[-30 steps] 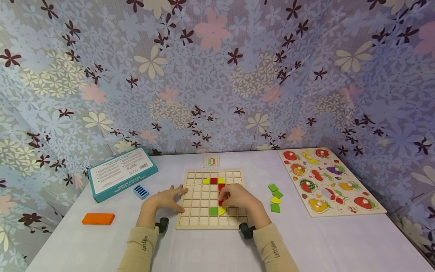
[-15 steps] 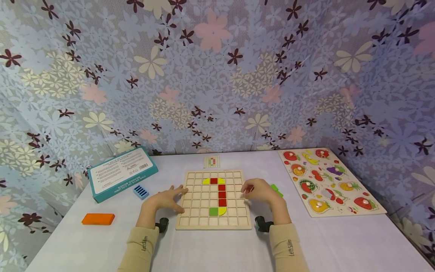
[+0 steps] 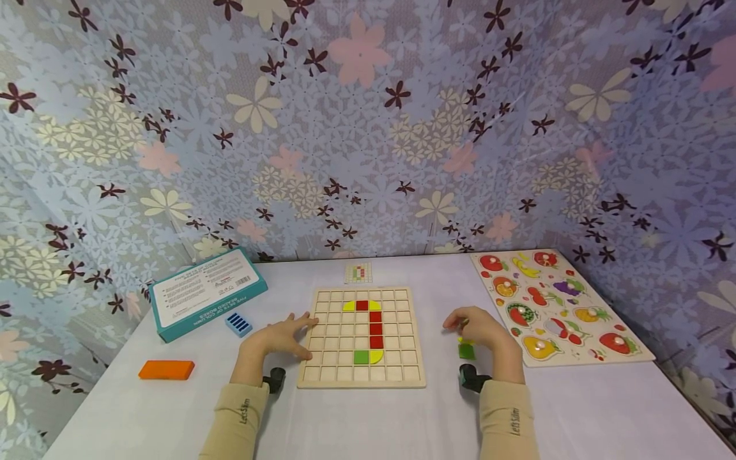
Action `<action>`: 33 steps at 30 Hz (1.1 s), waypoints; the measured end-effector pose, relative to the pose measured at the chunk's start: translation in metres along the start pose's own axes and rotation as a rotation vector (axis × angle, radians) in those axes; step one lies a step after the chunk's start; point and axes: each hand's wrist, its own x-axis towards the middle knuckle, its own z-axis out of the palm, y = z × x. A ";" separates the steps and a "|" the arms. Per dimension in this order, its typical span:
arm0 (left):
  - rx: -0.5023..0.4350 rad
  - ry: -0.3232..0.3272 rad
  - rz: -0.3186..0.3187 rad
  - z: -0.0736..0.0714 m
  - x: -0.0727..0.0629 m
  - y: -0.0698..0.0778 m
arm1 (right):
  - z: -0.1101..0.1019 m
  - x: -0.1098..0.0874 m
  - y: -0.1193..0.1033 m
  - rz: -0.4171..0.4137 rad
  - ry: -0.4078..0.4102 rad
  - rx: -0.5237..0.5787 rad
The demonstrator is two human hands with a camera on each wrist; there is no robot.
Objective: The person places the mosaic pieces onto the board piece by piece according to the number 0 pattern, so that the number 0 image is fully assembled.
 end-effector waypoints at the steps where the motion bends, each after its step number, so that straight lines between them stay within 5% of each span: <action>1: 0.001 0.000 -0.001 0.000 0.000 0.000 | -0.001 -0.001 0.002 0.011 0.004 -0.001; 14: 0.003 -0.001 -0.001 0.000 -0.001 -0.001 | -0.004 -0.005 0.012 0.088 0.052 -0.039; 33: 0.008 0.011 0.008 0.001 -0.001 -0.002 | 0.010 0.005 -0.005 0.074 0.059 -0.070</action>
